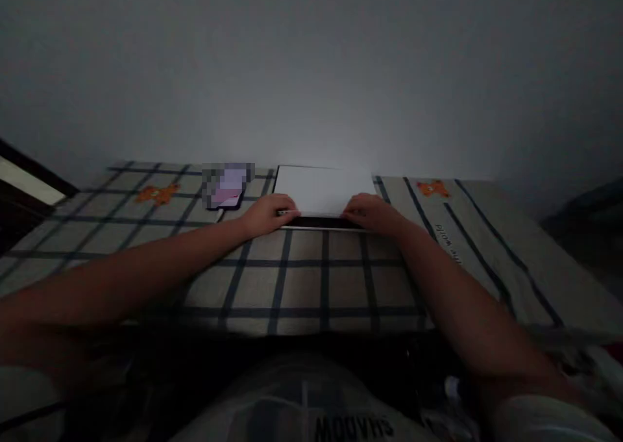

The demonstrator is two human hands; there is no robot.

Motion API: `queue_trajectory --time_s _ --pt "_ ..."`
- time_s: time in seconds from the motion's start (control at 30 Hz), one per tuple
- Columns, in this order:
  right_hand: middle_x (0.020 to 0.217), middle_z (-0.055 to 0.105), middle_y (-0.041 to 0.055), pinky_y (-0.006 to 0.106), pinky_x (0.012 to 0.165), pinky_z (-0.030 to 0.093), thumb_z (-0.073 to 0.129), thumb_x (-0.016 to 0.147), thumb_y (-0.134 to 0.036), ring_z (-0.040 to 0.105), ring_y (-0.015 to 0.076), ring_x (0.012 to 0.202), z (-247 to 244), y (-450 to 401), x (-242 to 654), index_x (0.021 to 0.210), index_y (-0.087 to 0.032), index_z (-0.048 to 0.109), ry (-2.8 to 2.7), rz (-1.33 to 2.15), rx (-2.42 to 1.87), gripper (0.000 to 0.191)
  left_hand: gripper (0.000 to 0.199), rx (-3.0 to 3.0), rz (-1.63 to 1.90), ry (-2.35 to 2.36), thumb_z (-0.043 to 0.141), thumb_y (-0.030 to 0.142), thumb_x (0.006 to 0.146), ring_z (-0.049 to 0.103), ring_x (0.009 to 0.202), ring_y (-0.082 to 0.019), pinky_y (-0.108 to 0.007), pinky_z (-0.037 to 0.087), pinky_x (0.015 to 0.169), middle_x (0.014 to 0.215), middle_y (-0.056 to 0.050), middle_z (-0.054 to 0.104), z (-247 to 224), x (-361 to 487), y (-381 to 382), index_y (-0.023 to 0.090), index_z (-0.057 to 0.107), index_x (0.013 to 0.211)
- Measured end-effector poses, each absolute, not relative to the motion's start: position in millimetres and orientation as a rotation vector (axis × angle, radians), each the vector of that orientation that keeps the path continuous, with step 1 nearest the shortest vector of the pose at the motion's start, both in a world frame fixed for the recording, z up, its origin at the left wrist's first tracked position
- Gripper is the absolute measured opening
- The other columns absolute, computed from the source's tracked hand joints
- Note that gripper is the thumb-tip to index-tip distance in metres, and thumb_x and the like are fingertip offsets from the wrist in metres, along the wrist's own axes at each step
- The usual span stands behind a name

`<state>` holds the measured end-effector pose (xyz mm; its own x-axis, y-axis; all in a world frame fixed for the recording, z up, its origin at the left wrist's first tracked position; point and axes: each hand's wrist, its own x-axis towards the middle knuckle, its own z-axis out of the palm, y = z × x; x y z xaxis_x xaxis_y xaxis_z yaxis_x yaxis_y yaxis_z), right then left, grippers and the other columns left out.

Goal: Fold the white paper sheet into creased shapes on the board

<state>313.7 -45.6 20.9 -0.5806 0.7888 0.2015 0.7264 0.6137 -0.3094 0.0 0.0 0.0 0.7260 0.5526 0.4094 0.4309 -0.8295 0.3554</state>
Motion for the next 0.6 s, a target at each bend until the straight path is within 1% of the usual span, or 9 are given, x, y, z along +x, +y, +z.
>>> queue_trajectory --time_s 0.13,0.23,0.37,0.6 --pt "0.090 0.075 0.0099 0.033 0.081 0.046 0.062 0.094 -0.023 0.064 0.0219 0.088 21.1 -45.9 314.7 0.086 -0.019 0.076 -2.496 0.302 -1.212 0.017 0.029 2.680 0.778 0.791 0.056 0.040 0.098 0.068 0.087 -0.019 -0.032 0.051 0.082 0.091 -0.007 0.076 1.5 -0.2 -5.0 0.018 0.072 0.087" --pt "0.088 0.074 0.0086 0.033 0.080 0.045 0.061 0.095 -0.026 0.063 0.0207 0.085 20.7 -46.0 315.5 0.085 -0.020 0.076 -2.480 0.329 -1.218 0.019 0.028 2.656 0.812 0.782 0.057 0.040 0.097 0.069 0.089 -0.020 -0.034 0.052 0.084 0.092 -0.007 0.076 -0.1 0.2 -3.8 0.019 0.074 0.089" --pt "0.089 0.073 0.0089 0.032 0.078 0.045 0.062 0.095 -0.030 0.062 0.0199 0.084 20.4 -45.2 317.7 0.087 -0.019 0.077 -2.473 0.364 -1.236 0.020 0.028 2.568 0.849 0.719 0.060 0.040 0.095 0.071 0.086 -0.019 -0.032 0.054 0.082 0.089 -0.007 0.077 -2.5 -0.4 1.7 0.019 0.076 0.086" --pt "0.093 0.074 0.0100 0.033 0.085 0.047 0.061 0.095 -0.027 0.065 0.0201 0.090 25.7 -44.6 322.0 0.087 -0.019 0.077 -2.514 0.411 -1.214 0.020 0.030 2.478 0.809 0.657 0.061 0.038 0.095 0.070 0.081 -0.017 -0.031 0.054 0.076 0.087 -0.008 0.075 -0.1 -3.6 4.5 0.018 0.077 0.080"
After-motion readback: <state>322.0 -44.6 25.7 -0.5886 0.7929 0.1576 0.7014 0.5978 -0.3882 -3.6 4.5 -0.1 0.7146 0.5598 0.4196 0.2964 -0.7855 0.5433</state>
